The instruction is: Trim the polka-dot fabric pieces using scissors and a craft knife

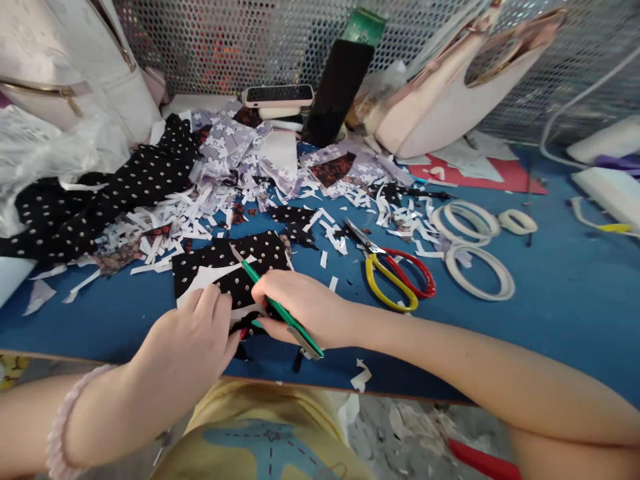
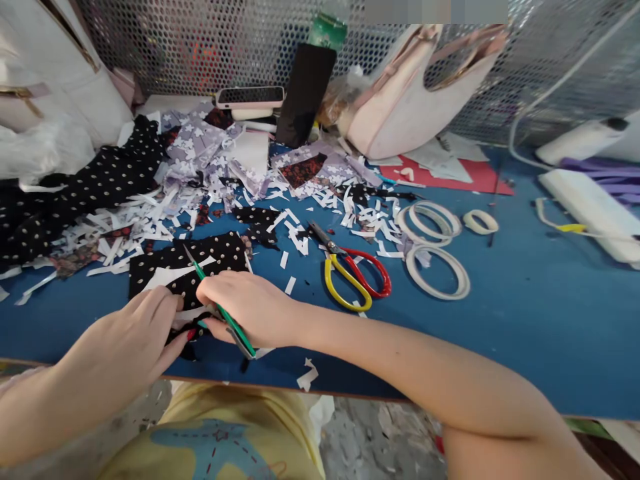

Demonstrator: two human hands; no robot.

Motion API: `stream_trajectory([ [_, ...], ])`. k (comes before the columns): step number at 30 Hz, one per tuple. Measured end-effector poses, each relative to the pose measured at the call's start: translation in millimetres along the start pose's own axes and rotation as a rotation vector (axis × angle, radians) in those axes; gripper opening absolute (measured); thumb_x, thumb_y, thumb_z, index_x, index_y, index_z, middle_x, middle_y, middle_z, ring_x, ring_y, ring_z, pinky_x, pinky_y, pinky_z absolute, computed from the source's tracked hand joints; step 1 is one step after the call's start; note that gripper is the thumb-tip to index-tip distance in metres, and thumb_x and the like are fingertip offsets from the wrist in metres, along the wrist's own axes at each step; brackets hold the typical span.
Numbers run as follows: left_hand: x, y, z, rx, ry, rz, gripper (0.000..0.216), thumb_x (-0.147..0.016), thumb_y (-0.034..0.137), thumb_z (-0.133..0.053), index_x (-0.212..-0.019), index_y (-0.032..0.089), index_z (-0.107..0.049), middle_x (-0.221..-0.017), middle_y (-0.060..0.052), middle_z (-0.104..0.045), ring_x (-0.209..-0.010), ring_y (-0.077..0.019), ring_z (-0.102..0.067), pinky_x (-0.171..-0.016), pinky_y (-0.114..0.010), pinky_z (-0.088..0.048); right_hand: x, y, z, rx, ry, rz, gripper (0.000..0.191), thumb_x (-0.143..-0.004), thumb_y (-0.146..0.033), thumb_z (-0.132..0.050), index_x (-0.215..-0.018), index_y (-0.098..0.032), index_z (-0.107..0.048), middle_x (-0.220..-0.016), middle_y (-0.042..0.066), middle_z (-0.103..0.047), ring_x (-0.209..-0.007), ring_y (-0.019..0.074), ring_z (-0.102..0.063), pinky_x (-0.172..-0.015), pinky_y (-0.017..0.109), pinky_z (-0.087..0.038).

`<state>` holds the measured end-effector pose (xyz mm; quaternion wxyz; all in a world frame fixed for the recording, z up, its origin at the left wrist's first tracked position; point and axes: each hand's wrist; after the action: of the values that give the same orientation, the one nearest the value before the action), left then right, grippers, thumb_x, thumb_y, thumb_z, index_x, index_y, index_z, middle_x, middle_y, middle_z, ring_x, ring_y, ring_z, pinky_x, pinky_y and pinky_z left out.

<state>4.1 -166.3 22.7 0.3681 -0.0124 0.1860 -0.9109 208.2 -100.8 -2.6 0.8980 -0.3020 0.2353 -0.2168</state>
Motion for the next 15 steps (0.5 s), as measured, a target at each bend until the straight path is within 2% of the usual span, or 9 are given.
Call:
stream_trajectory([
  [4,-2.7,7.9,7.0,-0.022,-0.121,-0.019,0.023,-0.082,0.007,-0.048,-0.066,0.016,-0.062,-0.065,-0.01,-0.053,-0.063,-0.0251,-0.054,-0.044,-0.031,-0.035,-2.3,4.6,-6.3,-0.028,0.009,0.047,0.018,-0.076,-0.01,-0.045,-0.085,-0.023,-0.037,-0.075,-0.002,-0.052,-0.067,0.0138,-0.044,-0.064,0.026,-0.035],
  [7,-3.7,7.2,11.2,-0.036,-0.185,-0.043,0.023,-0.069,-0.002,-0.047,-0.066,0.016,-0.062,-0.067,-0.01,-0.055,-0.065,-0.0251,-0.054,-0.046,-0.031,-0.039,-1.4,6.6,-8.0,-0.06,0.02,0.07,0.021,-0.072,-0.008,-0.043,-0.085,-0.023,-0.036,-0.076,-0.002,-0.052,-0.066,0.0136,-0.042,-0.063,0.026,-0.033],
  [9,-3.8,4.8,12.5,-0.047,-0.199,-0.086,0.024,-0.065,-0.003,-0.048,-0.066,0.015,-0.064,-0.069,-0.011,-0.057,-0.067,-0.0258,-0.055,-0.05,-0.033,-0.043,-0.4,6.0,-9.6,-0.069,0.038,0.061,0.02,-0.073,-0.009,-0.044,-0.085,-0.023,-0.036,-0.074,-0.003,-0.05,-0.064,0.0133,-0.04,-0.062,0.026,-0.031],
  [15,-0.5,-0.4,8.7,-0.059,-0.159,-0.206,0.02,-0.07,0.0,-0.052,-0.067,0.017,-0.063,-0.074,-0.009,-0.059,-0.071,-0.0256,-0.055,-0.057,-0.036,-0.045,-0.6,3.9,-15.7,-0.061,0.077,0.052,0.018,-0.077,-0.014,-0.045,-0.084,-0.024,-0.033,-0.069,-0.004,-0.044,-0.063,0.0141,-0.036,-0.06,0.027,-0.027],
])
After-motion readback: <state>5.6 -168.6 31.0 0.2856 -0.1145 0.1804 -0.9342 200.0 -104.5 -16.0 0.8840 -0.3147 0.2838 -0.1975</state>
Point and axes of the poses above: each hand's wrist, its own x-axis away from the middle knuckle, its own z-axis out of the back of the hand, y = z × x
